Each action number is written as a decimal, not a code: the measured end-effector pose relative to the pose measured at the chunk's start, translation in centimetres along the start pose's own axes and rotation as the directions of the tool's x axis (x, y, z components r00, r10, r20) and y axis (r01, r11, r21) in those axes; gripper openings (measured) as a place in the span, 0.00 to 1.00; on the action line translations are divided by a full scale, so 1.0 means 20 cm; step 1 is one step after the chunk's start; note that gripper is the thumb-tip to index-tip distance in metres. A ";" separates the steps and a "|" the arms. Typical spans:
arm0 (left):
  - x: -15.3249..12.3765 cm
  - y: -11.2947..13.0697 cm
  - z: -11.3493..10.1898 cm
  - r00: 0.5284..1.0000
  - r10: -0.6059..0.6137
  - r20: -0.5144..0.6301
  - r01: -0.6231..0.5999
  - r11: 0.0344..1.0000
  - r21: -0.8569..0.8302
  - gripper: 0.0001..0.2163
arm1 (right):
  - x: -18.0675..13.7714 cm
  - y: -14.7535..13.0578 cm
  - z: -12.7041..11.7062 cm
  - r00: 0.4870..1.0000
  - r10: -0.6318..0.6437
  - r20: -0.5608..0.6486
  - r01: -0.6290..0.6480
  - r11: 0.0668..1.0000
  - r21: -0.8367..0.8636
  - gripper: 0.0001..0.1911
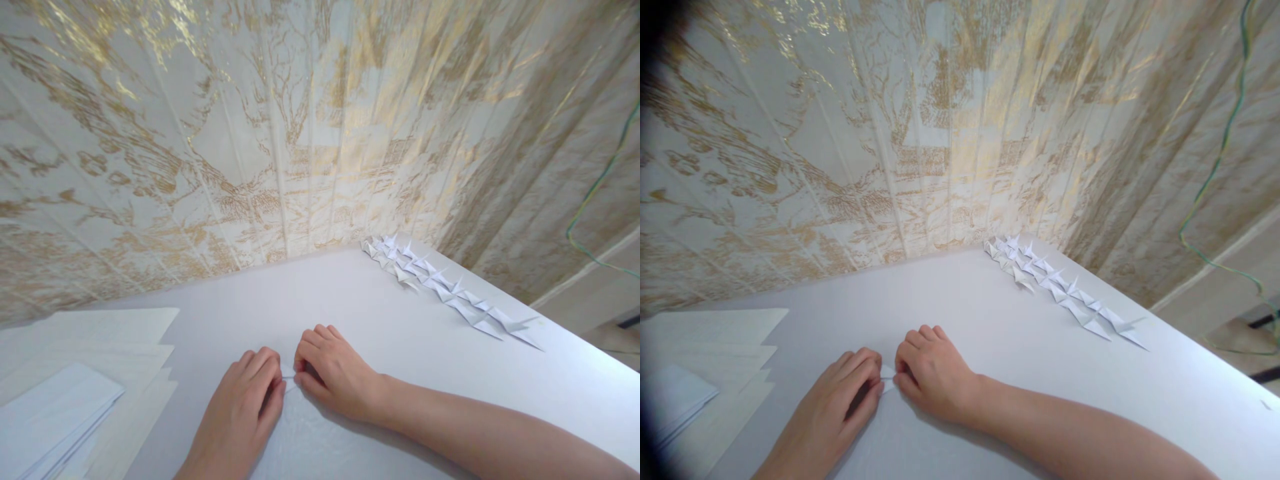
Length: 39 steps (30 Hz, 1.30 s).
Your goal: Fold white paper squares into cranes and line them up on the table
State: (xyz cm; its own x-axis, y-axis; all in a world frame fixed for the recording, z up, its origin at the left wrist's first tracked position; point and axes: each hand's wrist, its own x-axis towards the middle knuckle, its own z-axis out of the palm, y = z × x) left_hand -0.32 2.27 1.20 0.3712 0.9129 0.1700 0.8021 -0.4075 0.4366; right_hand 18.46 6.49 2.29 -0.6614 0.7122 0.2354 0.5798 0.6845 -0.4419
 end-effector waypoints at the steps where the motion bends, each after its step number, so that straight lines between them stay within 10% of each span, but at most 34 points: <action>1: 0.00 0.00 0.00 1.000 -0.003 0.000 0.003 1.000 0.002 0.08 | 0.00 0.00 0.00 1.000 -0.003 -0.003 0.003 1.000 0.007 0.05; 39: 0.01 0.02 -0.01 0.999 -0.040 0.022 0.039 0.999 0.029 0.08 | 0.01 -0.02 0.00 0.999 0.050 0.003 -0.050 0.996 0.072 0.06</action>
State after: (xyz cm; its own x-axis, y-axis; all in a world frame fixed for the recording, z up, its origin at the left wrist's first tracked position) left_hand -0.02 2.38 1.56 0.3492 0.9275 0.1333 0.8292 -0.3721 0.4171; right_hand 18.18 6.34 2.58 -0.6330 0.7451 0.2098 0.5768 0.6348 -0.5141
